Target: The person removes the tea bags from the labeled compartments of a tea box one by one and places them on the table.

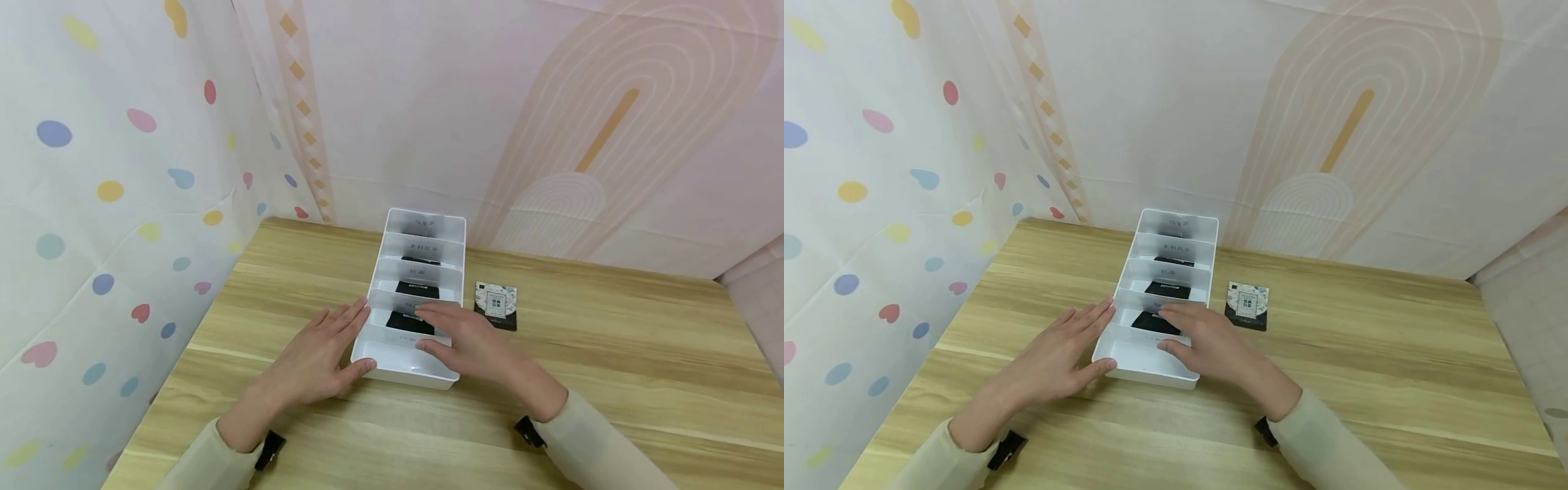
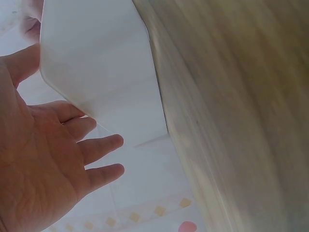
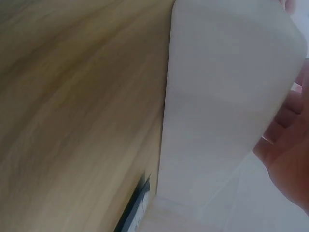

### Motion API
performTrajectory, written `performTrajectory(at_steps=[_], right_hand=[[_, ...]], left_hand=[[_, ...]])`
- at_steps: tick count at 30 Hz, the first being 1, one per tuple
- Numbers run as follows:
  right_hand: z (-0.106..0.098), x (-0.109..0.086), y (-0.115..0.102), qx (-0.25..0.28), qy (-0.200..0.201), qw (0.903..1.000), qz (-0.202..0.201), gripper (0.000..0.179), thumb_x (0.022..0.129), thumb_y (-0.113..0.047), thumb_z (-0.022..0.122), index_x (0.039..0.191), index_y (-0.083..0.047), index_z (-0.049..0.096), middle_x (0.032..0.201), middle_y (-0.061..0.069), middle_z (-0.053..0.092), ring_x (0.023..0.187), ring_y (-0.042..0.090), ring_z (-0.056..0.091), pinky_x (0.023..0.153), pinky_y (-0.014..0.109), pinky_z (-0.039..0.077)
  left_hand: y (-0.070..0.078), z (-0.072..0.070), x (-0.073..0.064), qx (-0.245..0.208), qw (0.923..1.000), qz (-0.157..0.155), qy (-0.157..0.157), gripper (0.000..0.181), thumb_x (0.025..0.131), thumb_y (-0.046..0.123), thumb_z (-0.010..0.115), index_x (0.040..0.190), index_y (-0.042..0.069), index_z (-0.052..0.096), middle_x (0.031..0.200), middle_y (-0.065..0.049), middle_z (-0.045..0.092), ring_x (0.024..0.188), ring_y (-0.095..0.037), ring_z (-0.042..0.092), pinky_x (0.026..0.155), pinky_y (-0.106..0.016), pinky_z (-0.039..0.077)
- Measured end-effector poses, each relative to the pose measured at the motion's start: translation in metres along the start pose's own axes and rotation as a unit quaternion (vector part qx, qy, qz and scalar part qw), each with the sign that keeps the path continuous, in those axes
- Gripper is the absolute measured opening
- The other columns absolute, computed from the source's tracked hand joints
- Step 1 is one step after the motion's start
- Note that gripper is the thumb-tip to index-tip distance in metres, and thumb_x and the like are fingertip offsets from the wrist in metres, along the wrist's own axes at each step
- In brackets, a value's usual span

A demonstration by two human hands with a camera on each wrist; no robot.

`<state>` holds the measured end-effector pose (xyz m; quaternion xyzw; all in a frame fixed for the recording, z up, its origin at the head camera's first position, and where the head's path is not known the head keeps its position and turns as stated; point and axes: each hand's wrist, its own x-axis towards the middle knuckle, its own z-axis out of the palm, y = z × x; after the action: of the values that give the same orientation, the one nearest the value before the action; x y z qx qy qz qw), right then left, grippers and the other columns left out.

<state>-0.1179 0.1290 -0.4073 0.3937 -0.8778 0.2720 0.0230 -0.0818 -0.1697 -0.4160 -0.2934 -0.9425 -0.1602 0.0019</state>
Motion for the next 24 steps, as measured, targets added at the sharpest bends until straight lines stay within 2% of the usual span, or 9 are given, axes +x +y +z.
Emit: performTrajectory(at_steps=[9, 18, 24], right_hand=[[0.010, 0.006, 0.003, -0.014, -0.004, 0.9993, -0.036, 0.040, 0.098, -0.020, 0.077, 0.129, 0.004, 0.071, 0.129, 0.014, 0.072, 0.124, 0.030, 0.065, 0.107, 0.043, 0.052], [0.011, 0.012, 0.001, -0.012, -0.025, 0.9994, -0.019, 0.032, 0.099, -0.016, 0.076, 0.124, 0.003, 0.074, 0.122, 0.012, 0.073, 0.120, 0.029, 0.067, 0.106, 0.043, 0.053], [0.011, 0.012, 0.001, -0.023, -0.017, 0.9989, -0.037, 0.017, 0.098, -0.009, 0.074, 0.112, 0.000, 0.079, 0.113, 0.009, 0.075, 0.110, 0.026, 0.069, 0.099, 0.041, 0.056]], left_hand=[[-0.001, 0.002, -0.001, 0.001, 1.0000, 0.003, 0.005, 0.085, 0.101, 0.055, 0.061, 0.161, 0.000, 0.036, 0.169, -0.012, 0.032, 0.149, -0.040, 0.040, 0.122, -0.061, 0.029], [-0.001, 0.001, -0.001, 0.000, 1.0000, 0.003, 0.006, 0.084, 0.101, 0.054, 0.062, 0.161, 0.000, 0.037, 0.169, -0.013, 0.032, 0.150, -0.041, 0.040, 0.122, -0.062, 0.029], [0.000, 0.001, 0.000, 0.002, 1.0000, 0.004, 0.005, 0.084, 0.101, 0.055, 0.061, 0.161, 0.000, 0.037, 0.169, -0.012, 0.032, 0.149, -0.040, 0.040, 0.122, -0.061, 0.029]])
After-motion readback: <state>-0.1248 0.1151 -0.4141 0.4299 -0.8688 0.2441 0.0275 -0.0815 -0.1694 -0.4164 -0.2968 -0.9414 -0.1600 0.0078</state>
